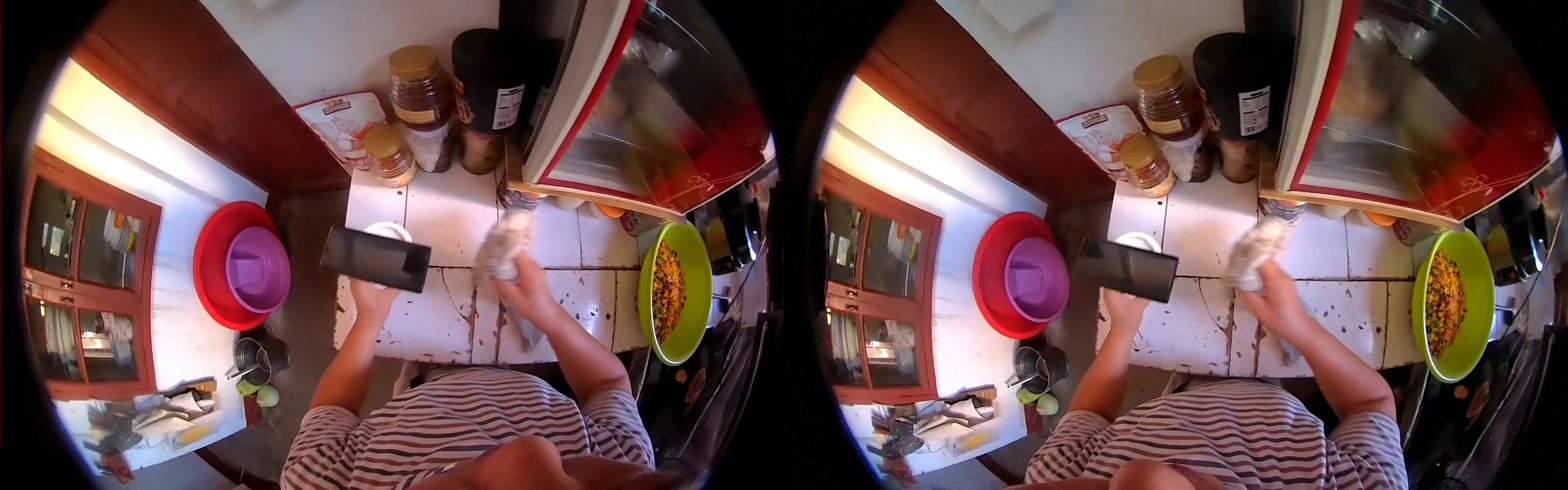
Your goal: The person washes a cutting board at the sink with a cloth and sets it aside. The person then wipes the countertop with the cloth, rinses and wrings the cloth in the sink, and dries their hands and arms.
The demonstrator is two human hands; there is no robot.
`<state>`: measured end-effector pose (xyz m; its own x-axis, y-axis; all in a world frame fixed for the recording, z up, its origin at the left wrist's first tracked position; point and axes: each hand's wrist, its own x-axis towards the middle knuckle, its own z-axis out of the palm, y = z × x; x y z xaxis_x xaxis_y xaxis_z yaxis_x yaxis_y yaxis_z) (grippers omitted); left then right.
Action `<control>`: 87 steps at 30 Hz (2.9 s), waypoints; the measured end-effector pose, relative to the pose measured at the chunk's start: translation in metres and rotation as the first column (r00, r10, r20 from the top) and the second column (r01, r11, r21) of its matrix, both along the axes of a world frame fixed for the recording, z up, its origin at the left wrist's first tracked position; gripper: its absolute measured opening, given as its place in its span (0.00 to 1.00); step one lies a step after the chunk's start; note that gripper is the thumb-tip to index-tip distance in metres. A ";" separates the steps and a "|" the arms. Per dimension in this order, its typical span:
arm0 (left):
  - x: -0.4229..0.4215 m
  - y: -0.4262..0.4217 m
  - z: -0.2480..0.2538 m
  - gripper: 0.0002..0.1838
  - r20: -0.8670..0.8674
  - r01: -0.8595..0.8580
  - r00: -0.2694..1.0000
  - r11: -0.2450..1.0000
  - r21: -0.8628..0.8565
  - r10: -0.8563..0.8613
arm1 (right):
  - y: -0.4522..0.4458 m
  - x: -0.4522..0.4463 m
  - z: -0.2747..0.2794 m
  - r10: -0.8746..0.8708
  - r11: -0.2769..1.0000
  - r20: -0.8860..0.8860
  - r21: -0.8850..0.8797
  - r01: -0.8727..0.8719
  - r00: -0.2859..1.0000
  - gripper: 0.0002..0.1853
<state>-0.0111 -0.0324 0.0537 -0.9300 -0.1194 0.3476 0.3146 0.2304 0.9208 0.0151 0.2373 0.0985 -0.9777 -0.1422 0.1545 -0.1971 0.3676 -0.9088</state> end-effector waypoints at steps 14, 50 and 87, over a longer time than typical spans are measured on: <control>0.042 -0.087 -0.024 0.36 0.157 -0.165 0.977 0.979 0.121 0.146 | -0.152 -0.143 -0.087 0.652 0.463 -0.117 0.844 -0.271 0.749 0.22; 0.029 -0.081 0.001 0.29 0.045 -0.065 0.997 0.995 -0.080 0.069 | -0.152 -0.208 -0.019 0.384 0.779 -0.707 0.593 0.203 0.593 0.14; 0.023 -0.056 -0.003 0.20 0.210 0.019 0.960 0.796 0.605 -0.182 | -0.053 -0.119 -0.057 0.004 0.569 -0.191 0.808 0.155 0.982 0.19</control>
<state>0.0116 -0.0887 0.0508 -0.9920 -0.1259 -0.0008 0.0507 -0.4049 0.9129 -0.1041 0.1838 0.0413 -0.9645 -0.2118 0.1580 -0.2381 0.9559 -0.1720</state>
